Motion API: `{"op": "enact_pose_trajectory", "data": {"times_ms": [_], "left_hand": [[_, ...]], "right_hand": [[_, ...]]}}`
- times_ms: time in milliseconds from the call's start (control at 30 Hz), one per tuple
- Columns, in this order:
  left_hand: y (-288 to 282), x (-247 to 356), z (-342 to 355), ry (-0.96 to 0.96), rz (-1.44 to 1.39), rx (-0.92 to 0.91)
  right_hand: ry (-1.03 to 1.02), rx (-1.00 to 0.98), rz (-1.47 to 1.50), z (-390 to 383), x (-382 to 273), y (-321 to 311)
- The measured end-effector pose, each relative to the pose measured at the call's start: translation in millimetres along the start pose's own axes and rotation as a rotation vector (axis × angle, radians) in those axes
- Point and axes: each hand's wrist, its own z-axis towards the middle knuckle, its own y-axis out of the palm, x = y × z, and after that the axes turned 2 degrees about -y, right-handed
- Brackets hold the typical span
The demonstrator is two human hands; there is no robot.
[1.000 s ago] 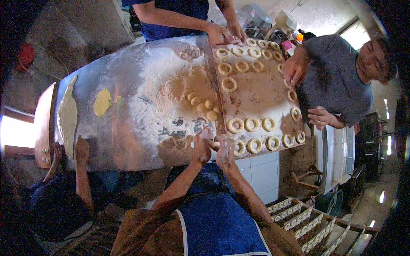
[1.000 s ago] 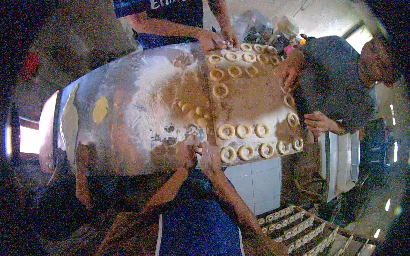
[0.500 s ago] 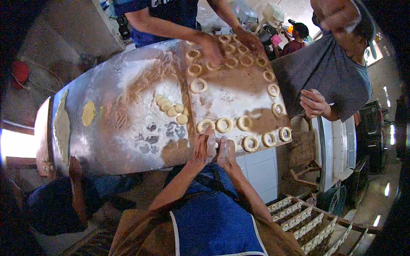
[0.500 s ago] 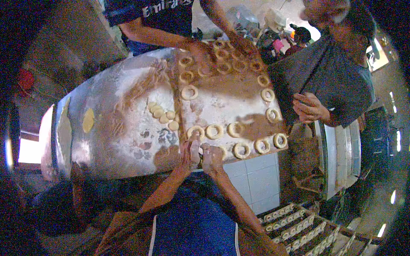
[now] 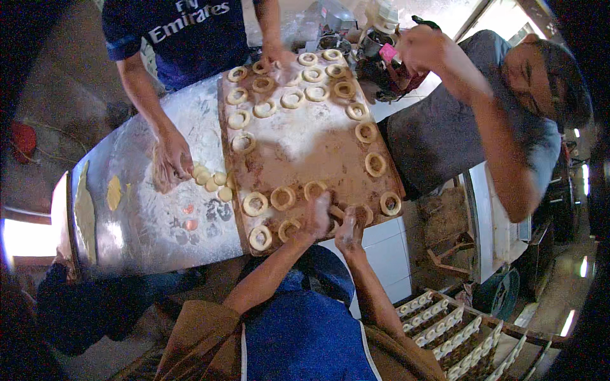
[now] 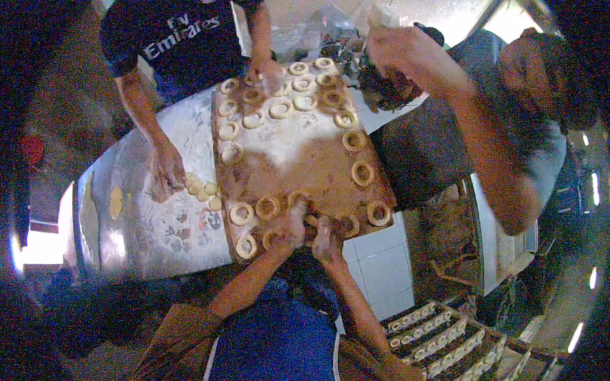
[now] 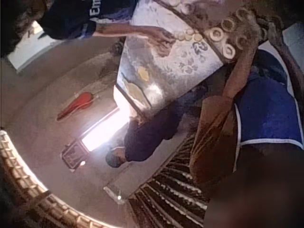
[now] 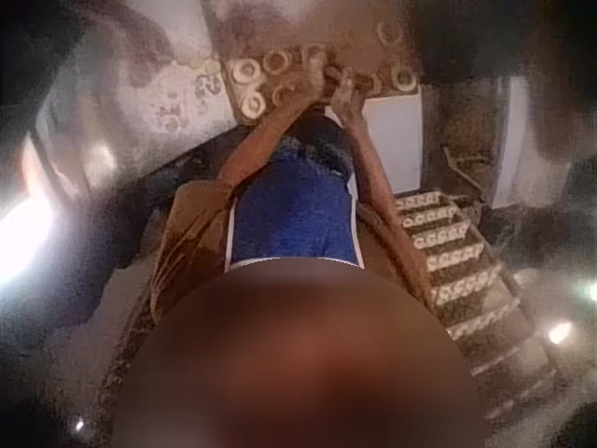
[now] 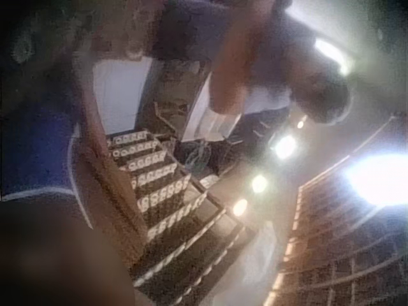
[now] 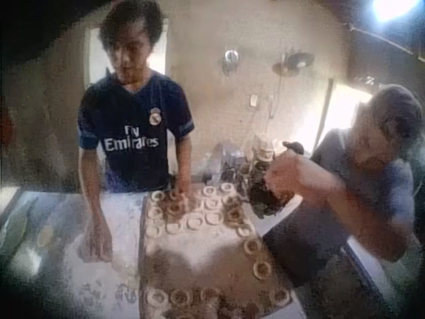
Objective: The person shapes small dough balls into ring shapes by hand and places them on a wooden board. They repeat this process continuously while coworkers also shape dough nearby. Finished rings are arranged in rows on the board.
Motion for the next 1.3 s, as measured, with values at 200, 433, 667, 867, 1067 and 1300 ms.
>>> {"op": "enact_pose_trajectory", "data": {"times_ms": [200, 433, 667, 867, 1067, 1300], "left_hand": [[47.0, -43.1, 42.5, 0.152, -0.074, 0.114], [72.5, -66.1, 113.0, 0.582, 0.312, 0.414], [71.6, -71.8, 92.5, 0.601, 0.535, 0.408], [-49.4, -95.0, 30.0, 0.243, 0.15, 0.404], [-142.2, -215.2, -30.0, -0.142, 0.597, 0.652], [-184.5, -136.5, -47.6, -0.354, 0.281, 0.358]], "right_hand": [[-0.201, -0.213, -0.126, 55.5, -98.6, -40.1], [-0.221, -0.158, -0.805, 65.2, -98.4, -57.8], [-0.651, -0.2, -0.952, 88.6, 19.8, -55.2], [-0.433, -0.216, -0.87, 6.1, -117.5, -11.8], [-0.283, -0.403, -0.493, -64.6, -130.7, 43.9], [-0.567, -0.544, -0.563, -80.6, -156.4, 131.7]]}}
